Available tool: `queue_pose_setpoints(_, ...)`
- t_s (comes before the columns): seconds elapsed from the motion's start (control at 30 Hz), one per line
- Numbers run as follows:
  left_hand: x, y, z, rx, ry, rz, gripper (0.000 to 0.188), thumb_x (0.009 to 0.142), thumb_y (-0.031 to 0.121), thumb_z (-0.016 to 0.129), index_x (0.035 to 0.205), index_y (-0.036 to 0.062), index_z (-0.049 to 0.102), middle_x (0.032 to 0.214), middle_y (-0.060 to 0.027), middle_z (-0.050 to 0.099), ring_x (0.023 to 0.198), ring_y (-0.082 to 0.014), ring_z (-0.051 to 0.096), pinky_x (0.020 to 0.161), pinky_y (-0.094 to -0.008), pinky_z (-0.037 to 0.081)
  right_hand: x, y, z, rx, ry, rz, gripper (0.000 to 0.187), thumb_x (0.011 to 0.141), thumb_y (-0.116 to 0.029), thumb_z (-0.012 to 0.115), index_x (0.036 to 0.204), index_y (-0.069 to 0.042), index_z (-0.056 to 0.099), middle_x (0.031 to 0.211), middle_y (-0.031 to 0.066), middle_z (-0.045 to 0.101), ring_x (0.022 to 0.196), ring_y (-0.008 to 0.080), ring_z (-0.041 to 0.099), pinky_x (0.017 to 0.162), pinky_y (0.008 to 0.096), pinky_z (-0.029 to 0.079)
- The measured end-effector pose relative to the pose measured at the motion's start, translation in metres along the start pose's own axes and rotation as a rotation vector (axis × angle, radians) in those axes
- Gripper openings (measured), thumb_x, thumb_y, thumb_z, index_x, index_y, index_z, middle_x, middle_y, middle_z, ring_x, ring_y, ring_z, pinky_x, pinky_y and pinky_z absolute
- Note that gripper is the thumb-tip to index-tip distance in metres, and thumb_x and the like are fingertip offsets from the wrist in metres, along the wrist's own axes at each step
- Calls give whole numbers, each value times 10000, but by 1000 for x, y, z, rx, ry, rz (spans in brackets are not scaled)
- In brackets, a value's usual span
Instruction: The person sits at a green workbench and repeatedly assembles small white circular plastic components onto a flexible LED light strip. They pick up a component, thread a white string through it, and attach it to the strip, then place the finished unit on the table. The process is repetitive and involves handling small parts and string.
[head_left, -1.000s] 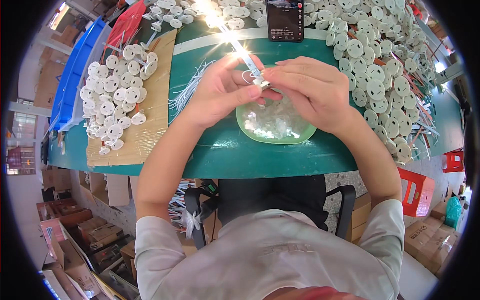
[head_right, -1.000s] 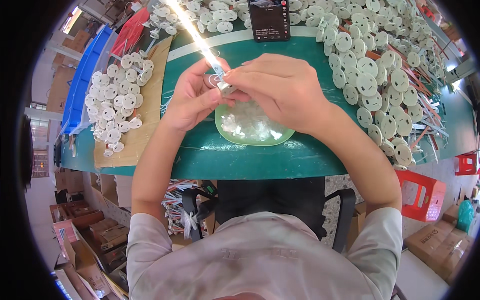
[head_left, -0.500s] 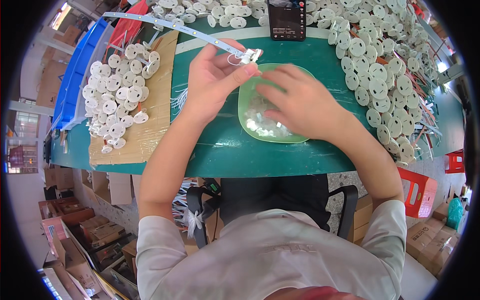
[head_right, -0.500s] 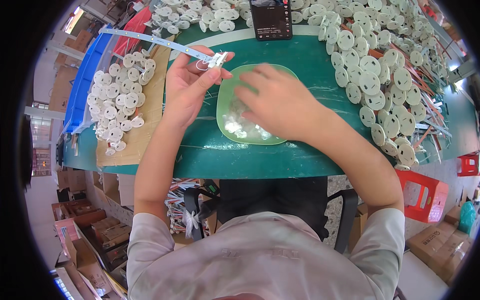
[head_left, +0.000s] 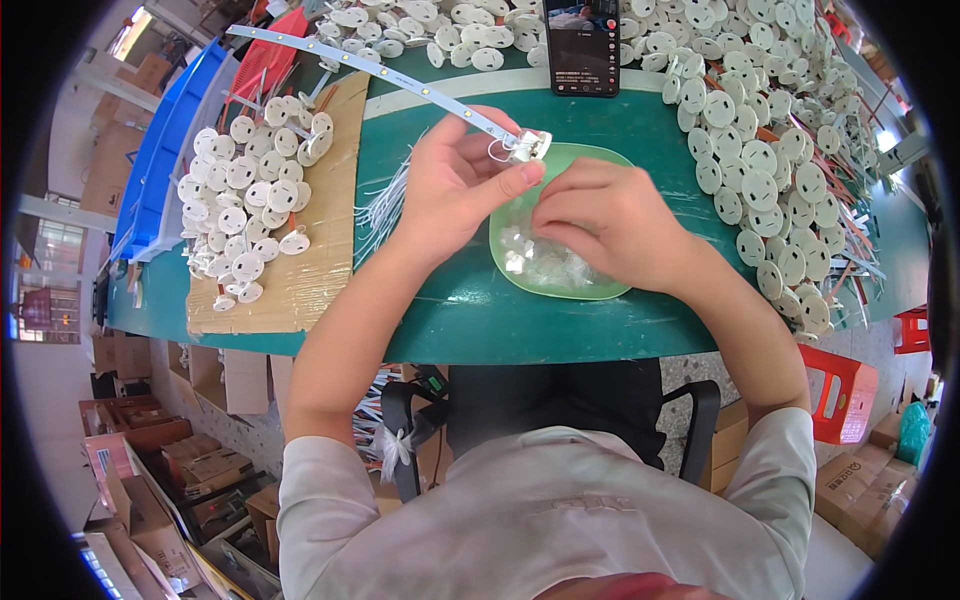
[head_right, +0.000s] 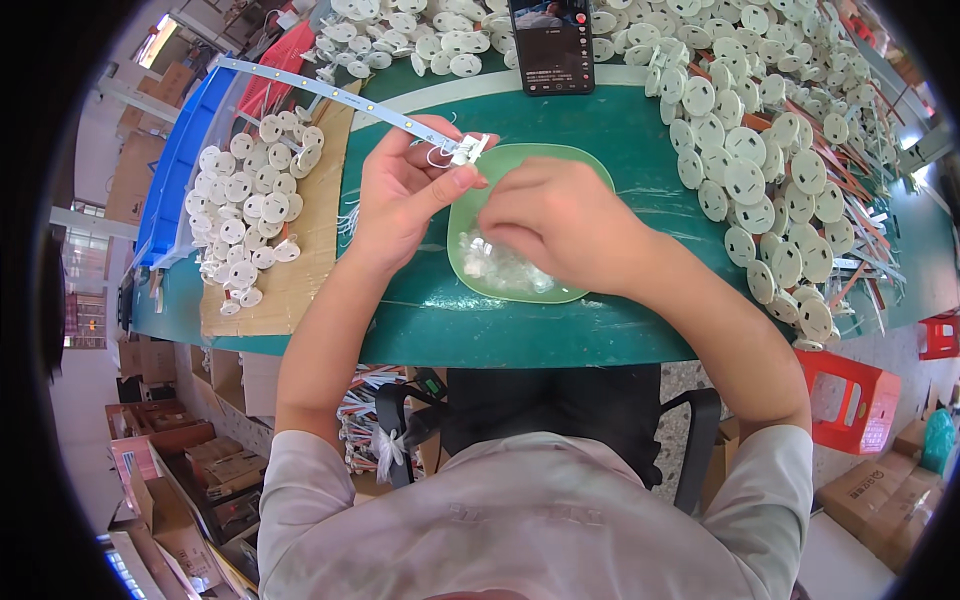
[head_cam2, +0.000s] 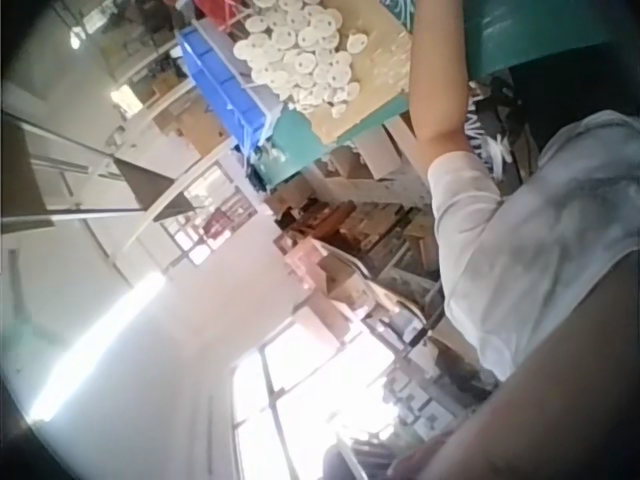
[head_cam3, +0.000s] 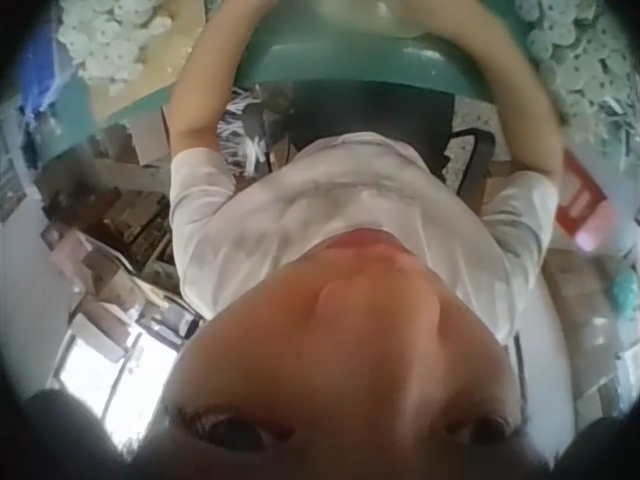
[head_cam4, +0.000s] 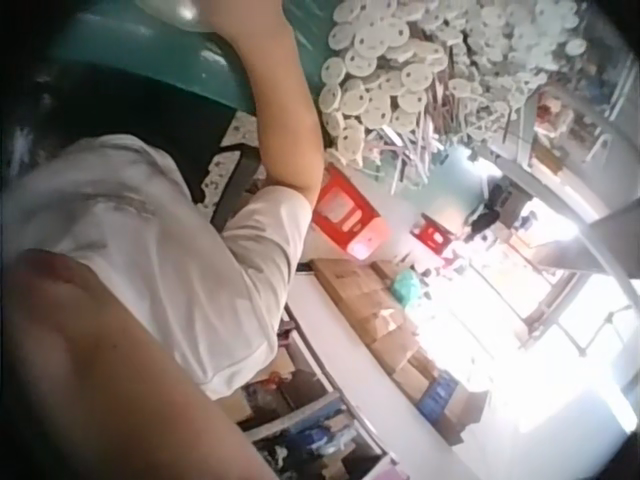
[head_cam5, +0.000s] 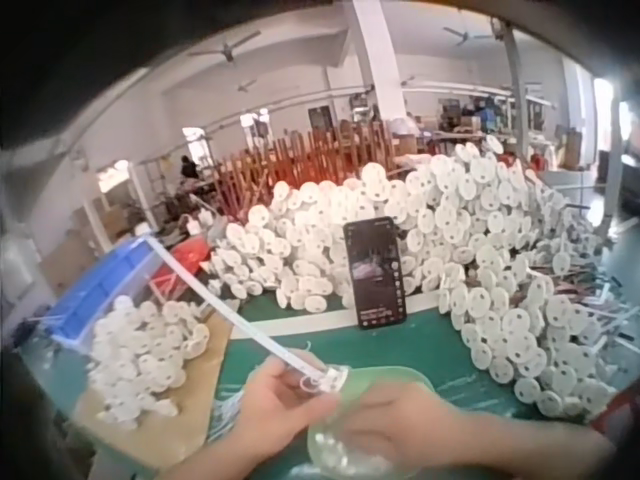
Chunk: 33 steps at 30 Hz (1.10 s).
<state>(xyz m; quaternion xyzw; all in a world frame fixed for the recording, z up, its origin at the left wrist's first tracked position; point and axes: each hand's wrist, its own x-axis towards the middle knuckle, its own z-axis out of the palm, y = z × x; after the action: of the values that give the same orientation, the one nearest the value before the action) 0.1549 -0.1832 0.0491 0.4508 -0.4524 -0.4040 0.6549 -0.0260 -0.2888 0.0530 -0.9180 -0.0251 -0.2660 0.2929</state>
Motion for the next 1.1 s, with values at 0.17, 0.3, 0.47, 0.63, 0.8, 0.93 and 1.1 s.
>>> queue_pose_setpoints(0.17,0,-1,1,33,-18,70,400,805,-20,774,1115,41,529,1129,-148,649,998,-166,649,860,-314,550,5,-9,-4,170,226,220,91,817,-31,700,907,-27,714,859,110,694,752,224,682,677,311,572)
queue_pose_setpoints(0.3,-1,5,3,33,-29,58,419,791,-47,773,1103,39,506,1182,-183,626,1022,-178,642,883,-326,550,6,-3,-4,197,346,189,113,843,-9,679,949,-9,715,883,121,704,756,203,689,680,295,577)
queue_pose_setpoints(0.47,-2,3,3,36,-38,70,429,790,-38,762,1124,47,508,1241,-253,611,1048,-236,657,921,-362,529,3,5,3,519,396,432,104,896,-15,642,979,16,697,886,67,706,795,138,677,729,262,563)
queue_pose_setpoints(0.63,-1,3,3,35,-47,81,425,791,-54,748,1129,47,512,1251,-264,599,1023,-245,668,933,-375,524,7,7,2,758,446,480,99,912,-47,646,985,12,677,902,32,700,814,109,662,789,247,537)
queue_pose_setpoints(0.8,-2,2,2,-22,-54,83,424,794,-38,755,1133,53,516,1177,-231,635,1099,-266,637,977,-411,488,3,9,-3,582,369,450,137,893,-95,685,994,-4,664,927,24,695,851,95,644,743,259,519)
queue_pose_setpoints(0.93,0,2,0,-42,-57,98,457,771,-60,783,1109,35,490,1123,-194,656,1163,-255,613,904,-353,539,4,3,-5,679,371,487,153,885,-91,687,1018,-17,672,927,17,692,865,90,630,718,251,504)
queue_pose_setpoints(1.1,0,2,0,-60,-67,90,456,774,-55,783,1111,37,490,1119,-190,656,1177,-266,606,899,-352,540,4,4,-3,685,377,466,167,881,-90,694,1032,-20,676,933,16,694,865,88,629,714,251,503)
